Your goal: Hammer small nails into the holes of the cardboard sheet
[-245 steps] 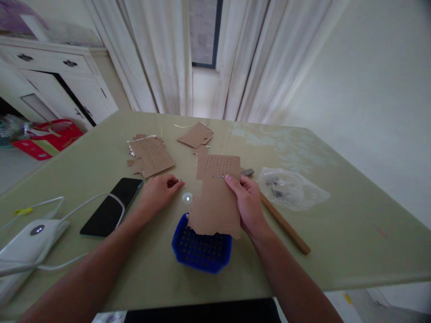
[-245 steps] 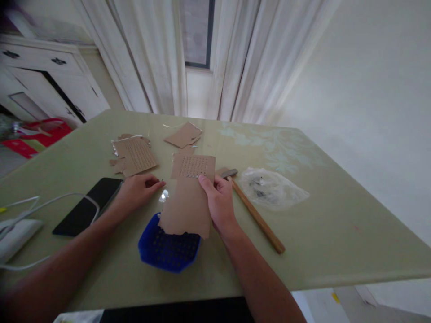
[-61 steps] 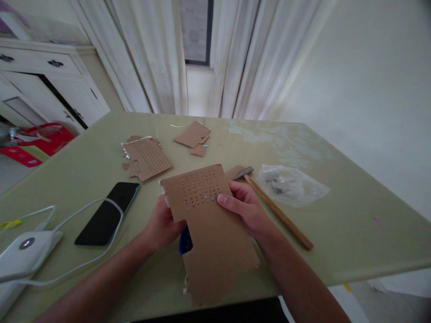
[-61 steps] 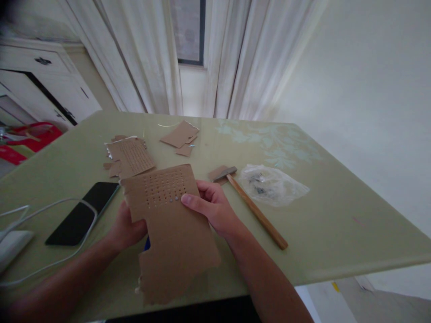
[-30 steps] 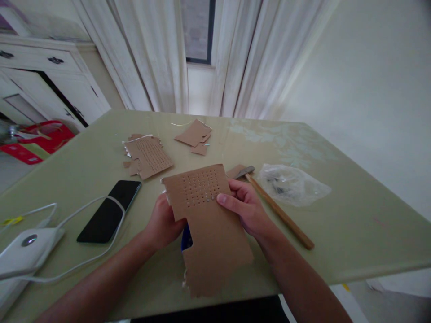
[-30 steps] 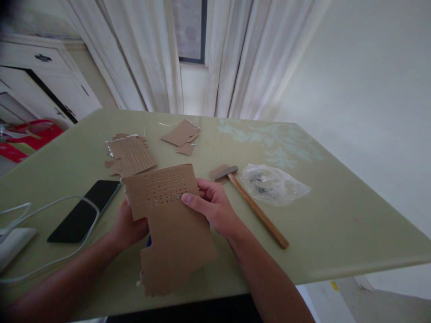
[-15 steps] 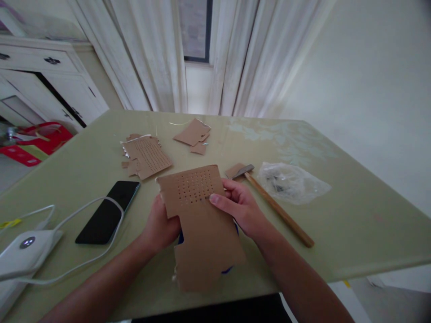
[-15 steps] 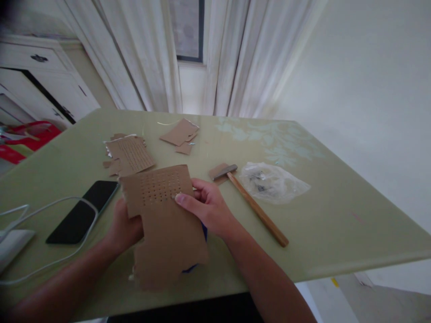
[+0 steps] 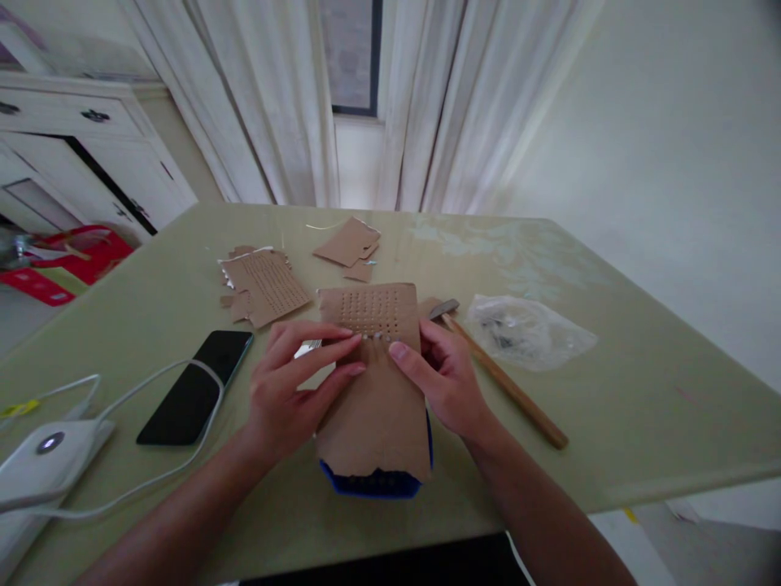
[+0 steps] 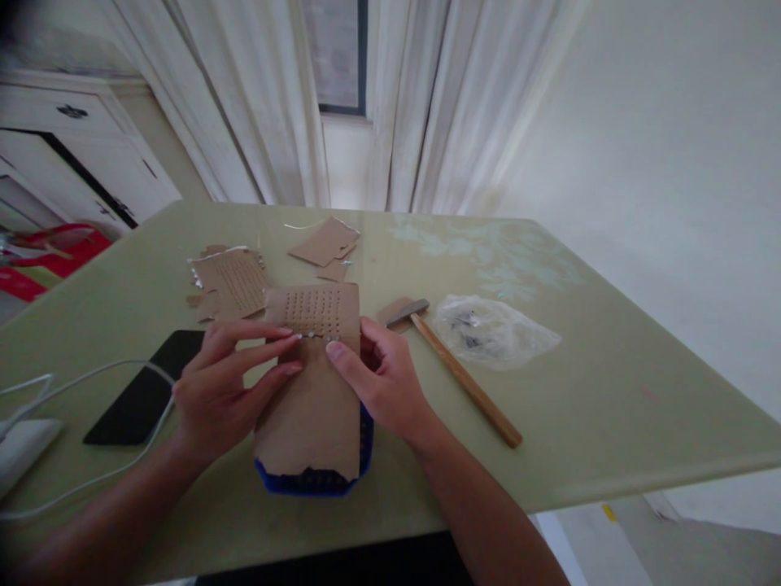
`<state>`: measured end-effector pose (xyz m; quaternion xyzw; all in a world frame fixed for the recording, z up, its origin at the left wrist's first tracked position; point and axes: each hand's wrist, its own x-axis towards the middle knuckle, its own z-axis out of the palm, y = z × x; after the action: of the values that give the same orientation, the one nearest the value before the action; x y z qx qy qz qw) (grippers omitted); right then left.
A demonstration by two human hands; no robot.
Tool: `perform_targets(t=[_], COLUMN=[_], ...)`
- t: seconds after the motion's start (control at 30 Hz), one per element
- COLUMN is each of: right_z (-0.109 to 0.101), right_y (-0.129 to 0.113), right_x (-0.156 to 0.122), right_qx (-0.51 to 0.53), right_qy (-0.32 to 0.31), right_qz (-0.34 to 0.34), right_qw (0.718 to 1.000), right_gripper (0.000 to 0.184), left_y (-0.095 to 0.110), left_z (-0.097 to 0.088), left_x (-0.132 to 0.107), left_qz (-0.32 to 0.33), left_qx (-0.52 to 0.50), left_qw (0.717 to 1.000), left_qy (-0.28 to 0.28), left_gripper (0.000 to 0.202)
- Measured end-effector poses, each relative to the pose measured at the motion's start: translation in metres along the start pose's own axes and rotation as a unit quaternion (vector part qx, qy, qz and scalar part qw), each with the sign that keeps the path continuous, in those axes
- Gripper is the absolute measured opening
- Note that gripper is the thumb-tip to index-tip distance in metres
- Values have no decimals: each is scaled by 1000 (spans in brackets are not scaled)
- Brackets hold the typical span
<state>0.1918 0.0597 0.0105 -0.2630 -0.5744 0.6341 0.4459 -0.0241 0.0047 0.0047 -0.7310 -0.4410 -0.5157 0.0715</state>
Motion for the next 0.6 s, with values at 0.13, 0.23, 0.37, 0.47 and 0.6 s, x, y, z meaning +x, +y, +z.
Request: perform_targets(t=[0.13, 0.23, 0.37, 0.47, 0.6], right_z=[0, 2, 4, 5, 6], right_y=[-1, -5, -12, -13, -8], right_x=[-3, -6, -11, -14, -12], right_qx=[-29, -23, -32, -79, -101], right_qy=[-13, -19, -47, -75, -87], right_qz=[-14, -31, -10, 15, 37], right_qw=[999, 999, 998, 994, 990], right_gripper=[29, 27, 29, 35, 37], left_y=[5, 9, 11, 10, 6], left_z=[-5, -10, -15, -15, -10], left_x=[3, 5, 6, 7, 5], left_qz=[-12, -7, -3, -11, -25], left_qx=[-7, 2, 7, -8, -5], left_qw=[1000, 1000, 1000, 1000, 1000], left_qy=[-16, -9, -7, -15, -16], left_gripper=[28, 30, 25, 21, 9])
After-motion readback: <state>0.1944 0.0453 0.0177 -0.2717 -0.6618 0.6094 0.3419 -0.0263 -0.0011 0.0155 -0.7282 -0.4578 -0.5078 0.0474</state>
